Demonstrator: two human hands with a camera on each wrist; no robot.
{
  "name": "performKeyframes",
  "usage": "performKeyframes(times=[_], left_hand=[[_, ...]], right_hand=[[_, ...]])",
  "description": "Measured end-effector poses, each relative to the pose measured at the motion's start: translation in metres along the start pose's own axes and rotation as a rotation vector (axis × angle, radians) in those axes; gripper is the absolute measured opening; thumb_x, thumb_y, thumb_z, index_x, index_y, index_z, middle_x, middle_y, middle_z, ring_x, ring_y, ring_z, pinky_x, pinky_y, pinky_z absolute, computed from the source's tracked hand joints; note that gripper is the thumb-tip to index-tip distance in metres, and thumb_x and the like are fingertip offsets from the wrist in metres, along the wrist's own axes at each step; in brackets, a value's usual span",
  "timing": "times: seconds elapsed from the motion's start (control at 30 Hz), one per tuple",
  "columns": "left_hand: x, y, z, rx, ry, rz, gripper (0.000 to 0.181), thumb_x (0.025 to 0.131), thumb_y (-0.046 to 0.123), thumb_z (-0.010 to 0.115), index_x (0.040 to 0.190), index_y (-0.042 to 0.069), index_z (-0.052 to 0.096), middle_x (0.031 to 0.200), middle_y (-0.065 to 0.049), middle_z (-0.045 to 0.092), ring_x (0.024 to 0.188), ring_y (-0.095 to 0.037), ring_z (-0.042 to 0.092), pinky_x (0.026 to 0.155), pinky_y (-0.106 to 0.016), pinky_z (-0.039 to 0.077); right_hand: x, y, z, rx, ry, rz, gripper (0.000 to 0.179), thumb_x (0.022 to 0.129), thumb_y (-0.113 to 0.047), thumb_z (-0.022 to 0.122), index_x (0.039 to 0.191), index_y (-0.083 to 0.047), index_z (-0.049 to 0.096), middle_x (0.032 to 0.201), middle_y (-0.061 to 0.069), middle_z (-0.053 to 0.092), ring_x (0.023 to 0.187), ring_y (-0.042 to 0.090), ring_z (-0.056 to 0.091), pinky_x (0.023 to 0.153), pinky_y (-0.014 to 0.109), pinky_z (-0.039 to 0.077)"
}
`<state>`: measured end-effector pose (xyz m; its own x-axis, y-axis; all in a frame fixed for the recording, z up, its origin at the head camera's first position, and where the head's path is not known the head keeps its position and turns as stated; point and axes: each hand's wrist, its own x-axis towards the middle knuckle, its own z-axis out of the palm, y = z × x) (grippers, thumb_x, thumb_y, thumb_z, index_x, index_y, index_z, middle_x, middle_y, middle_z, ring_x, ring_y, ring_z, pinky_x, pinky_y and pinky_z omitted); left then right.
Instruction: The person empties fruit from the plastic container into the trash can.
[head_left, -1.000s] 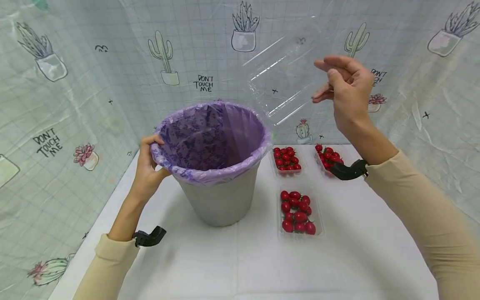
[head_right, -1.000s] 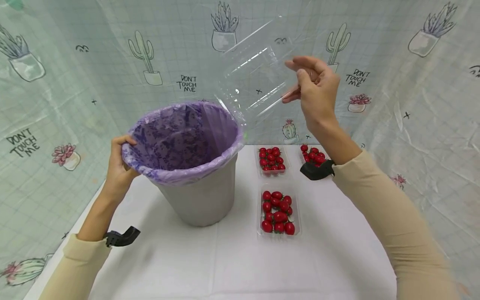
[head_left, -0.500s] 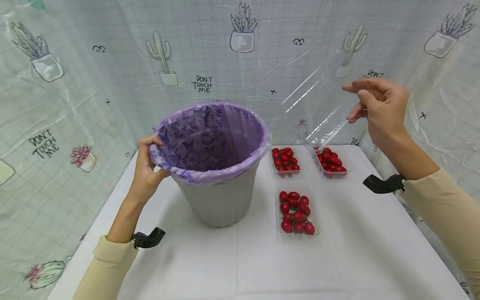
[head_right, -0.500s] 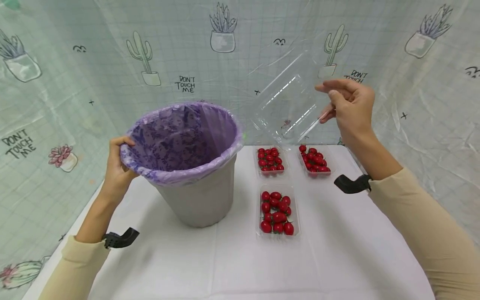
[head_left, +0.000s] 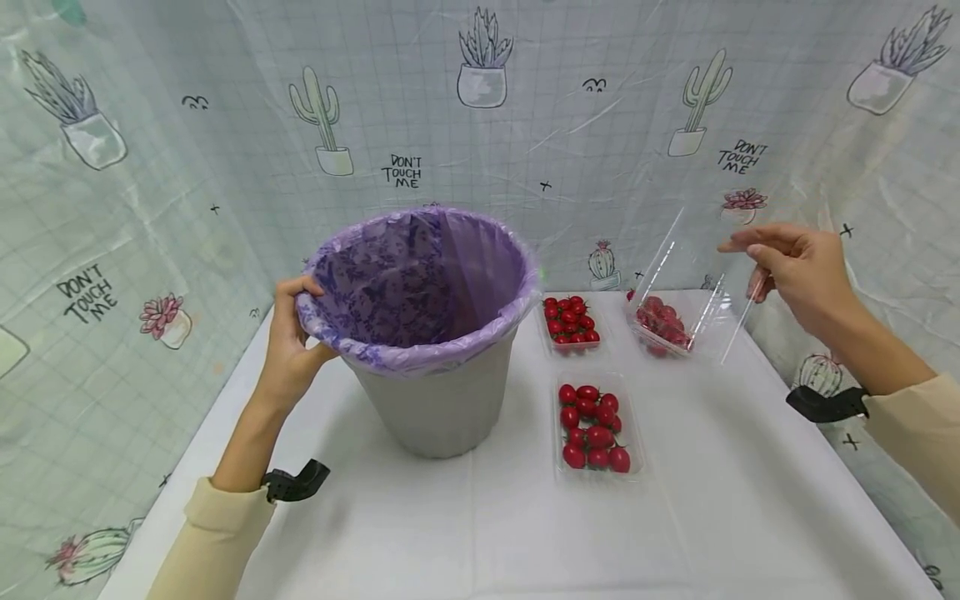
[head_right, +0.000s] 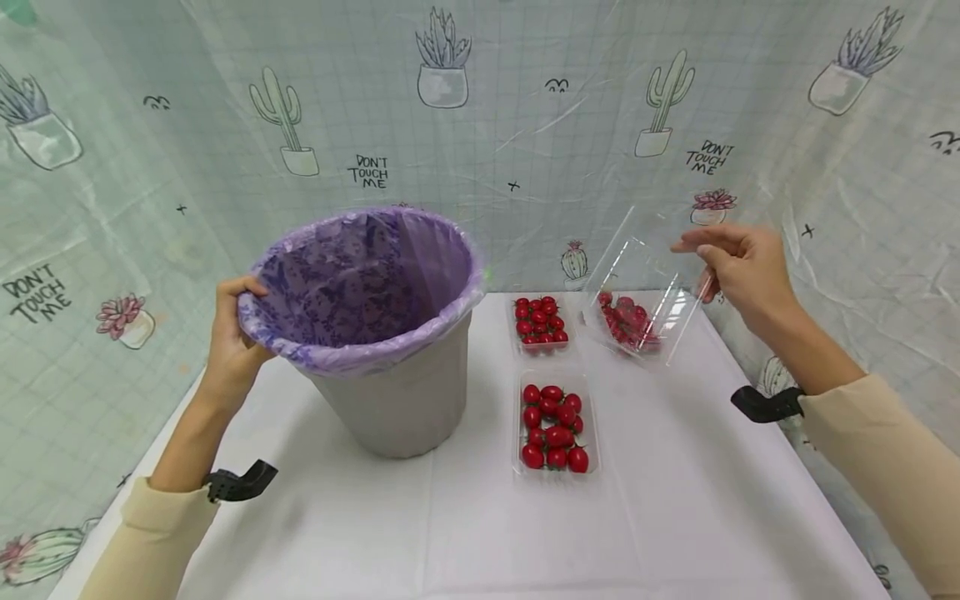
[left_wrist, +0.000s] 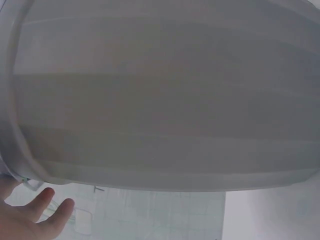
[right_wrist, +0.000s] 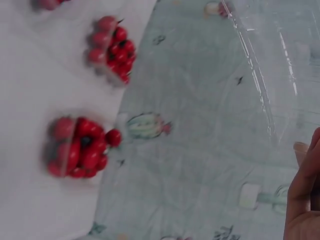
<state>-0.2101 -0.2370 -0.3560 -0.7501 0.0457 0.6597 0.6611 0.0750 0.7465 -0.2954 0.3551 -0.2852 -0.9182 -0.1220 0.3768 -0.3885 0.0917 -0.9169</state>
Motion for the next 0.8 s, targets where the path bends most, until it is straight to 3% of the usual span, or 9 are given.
performKeyframes(times=[0.23,0.53,0.67,0.8], left_hand=[[0.0,0.001,0.001,0.01,-0.008,0.0,0.076,0.085,0.031,0.087,0.13,-0.003,0.036,0.131,-0.01,0.044,0.112,-0.022,0.049,0.096,-0.026,0.04],[-0.002,0.003,0.0,0.009,-0.002,0.005,0.071,0.085,0.029,0.087,0.13,0.002,0.039,0.133,-0.01,0.043,0.115,-0.024,0.047,0.098,-0.027,0.039],[-0.001,0.002,-0.001,0.011,0.0,0.004,0.073,0.084,0.03,0.087,0.13,0.001,0.039,0.133,-0.01,0.043,0.115,-0.024,0.047,0.098,-0.027,0.039],[0.0,0.002,-0.001,0.016,0.0,0.002,0.08,0.084,0.033,0.088,0.13,-0.005,0.035,0.132,-0.01,0.043,0.115,-0.023,0.047,0.098,-0.027,0.039]], right_hand=[[-0.019,0.031,-0.029,-0.429,-0.065,0.095,0.026,0.106,-0.008,0.055,0.122,-0.018,0.073,0.096,-0.025,0.076,0.049,0.015,0.055,0.049,0.026,0.05],[-0.032,0.086,-0.048,-0.633,-0.245,0.156,0.025,0.106,-0.006,0.053,0.123,0.007,0.065,0.089,-0.031,0.07,0.047,0.019,0.052,0.045,0.032,0.047],[-0.037,0.108,-0.052,-0.701,-0.312,0.193,0.024,0.106,-0.005,0.054,0.122,0.007,0.067,0.087,-0.023,0.071,0.045,0.019,0.051,0.045,0.033,0.047],[-0.041,0.121,-0.054,-0.721,-0.366,0.267,0.025,0.105,-0.005,0.056,0.123,0.007,0.068,0.094,0.002,0.078,0.044,0.018,0.049,0.045,0.032,0.046]])
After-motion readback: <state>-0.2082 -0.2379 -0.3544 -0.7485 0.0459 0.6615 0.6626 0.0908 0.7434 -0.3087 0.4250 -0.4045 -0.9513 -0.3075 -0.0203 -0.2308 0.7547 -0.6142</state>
